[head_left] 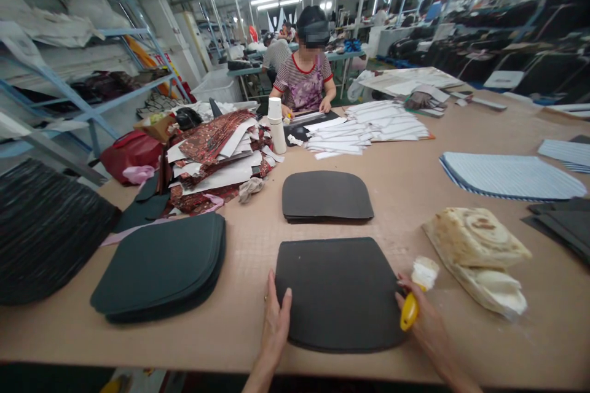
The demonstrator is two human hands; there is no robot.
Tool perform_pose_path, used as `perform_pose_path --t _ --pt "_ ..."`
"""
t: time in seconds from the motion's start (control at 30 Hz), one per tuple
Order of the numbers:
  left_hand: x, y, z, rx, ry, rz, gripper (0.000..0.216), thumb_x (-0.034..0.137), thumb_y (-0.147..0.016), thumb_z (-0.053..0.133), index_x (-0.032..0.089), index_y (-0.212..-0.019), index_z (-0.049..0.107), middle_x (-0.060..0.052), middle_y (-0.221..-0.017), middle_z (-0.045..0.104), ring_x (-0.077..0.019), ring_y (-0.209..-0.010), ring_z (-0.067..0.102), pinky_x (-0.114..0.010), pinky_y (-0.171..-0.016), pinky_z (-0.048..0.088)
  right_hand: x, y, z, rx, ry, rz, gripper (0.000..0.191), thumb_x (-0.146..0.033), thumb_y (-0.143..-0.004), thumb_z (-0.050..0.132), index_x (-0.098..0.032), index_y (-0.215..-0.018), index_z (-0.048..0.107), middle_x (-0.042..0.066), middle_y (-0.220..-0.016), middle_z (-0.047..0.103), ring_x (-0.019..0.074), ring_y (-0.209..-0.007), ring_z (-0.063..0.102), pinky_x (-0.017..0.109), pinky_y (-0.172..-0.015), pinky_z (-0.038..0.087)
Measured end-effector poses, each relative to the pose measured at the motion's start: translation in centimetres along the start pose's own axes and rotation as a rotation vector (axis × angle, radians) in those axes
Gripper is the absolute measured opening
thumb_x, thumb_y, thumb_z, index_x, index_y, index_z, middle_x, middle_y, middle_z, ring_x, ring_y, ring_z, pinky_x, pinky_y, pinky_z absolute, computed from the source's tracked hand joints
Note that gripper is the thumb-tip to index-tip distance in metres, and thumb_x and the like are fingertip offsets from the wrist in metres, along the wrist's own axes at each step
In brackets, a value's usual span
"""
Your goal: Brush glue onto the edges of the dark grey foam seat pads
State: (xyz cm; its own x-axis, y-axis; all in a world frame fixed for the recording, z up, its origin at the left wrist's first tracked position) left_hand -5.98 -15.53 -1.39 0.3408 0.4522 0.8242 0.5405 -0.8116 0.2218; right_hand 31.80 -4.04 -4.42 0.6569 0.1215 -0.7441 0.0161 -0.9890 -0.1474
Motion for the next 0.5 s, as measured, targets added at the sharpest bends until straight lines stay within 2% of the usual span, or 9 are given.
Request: perform_pose_path --t 0.1,0.2,0.3,0.4,0.5 --pt "2.8 -0.4 0.1 0.062 -0.165 0.221 0.056 0.038 -0.091 0.033 0.013 -0.141 0.028 -0.012 -0.150 0.025 -0.0232 -0.141 0.013 -0.046 -0.116 0.014 -2.4 -0.5 -0.4 0.057 0.107 -0.152 0.044 -0.054 -0.084 0.043 -0.019 -0.107 0.055 0.017 -0.121 0.060 0.0299 -0.108 0.060 0.044 -0.088 0.050" --pt "6.2 -0.5 3.2 -0.036 -0.355 0.452 0.048 0.028 -0.093 0.031 0.019 -0.140 0.032 -0.009 -0.150 0.028 -0.0245 -0.140 0.016 -0.053 -0.114 0.021 -7.3 -1.2 1.3 0.072 0.155 -0.390 0.029 -0.042 -0.088 0.046 -0.021 -0.105 0.056 0.014 -0.125 0.058 0.0290 -0.115 0.055 0.046 -0.092 0.046" --pt "7.9 -0.2 6.7 -0.127 -0.538 0.564 0.054 0.026 -0.090 0.039 0.021 -0.142 0.027 -0.008 -0.151 0.024 -0.0288 -0.140 0.015 -0.057 -0.112 0.024 -11.1 -1.6 5.0 0.043 0.164 -0.568 0.022 -0.036 -0.090 0.044 -0.021 -0.101 0.057 0.013 -0.123 0.059 0.0277 -0.109 0.058 0.045 -0.087 0.048" --pt "7.6 0.1 8.7 -0.167 -0.621 0.557 0.063 0.036 -0.088 0.045 0.020 -0.144 0.022 -0.010 -0.151 0.020 -0.0315 -0.140 0.013 -0.058 -0.112 0.024 -11.9 -1.3 8.5 0.036 0.200 -0.676 0.028 -0.041 -0.090 0.041 -0.020 -0.092 0.060 0.015 -0.113 0.065 0.0277 -0.086 0.065 0.044 -0.075 0.051" --pt "7.2 0.7 9.0 -0.192 -0.608 0.556 0.065 0.038 -0.087 0.045 0.021 -0.145 0.019 -0.008 -0.152 0.018 -0.0299 -0.140 0.013 -0.057 -0.113 0.024 -10.0 -1.3 10.6 -0.012 0.179 -0.719 0.032 -0.045 -0.087 0.041 -0.022 -0.088 0.065 0.012 -0.102 0.069 0.0260 -0.067 0.065 0.044 -0.068 0.050"
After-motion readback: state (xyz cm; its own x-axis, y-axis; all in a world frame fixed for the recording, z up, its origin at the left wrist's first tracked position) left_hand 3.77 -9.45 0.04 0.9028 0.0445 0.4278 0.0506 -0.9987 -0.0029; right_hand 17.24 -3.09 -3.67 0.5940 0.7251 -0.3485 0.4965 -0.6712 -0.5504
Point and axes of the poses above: each hand's wrist, its own y-axis away from the middle knuckle, its own z-axis out of the palm, x = y × z, the point moved 10 cm from there along -y, towards the middle knuckle
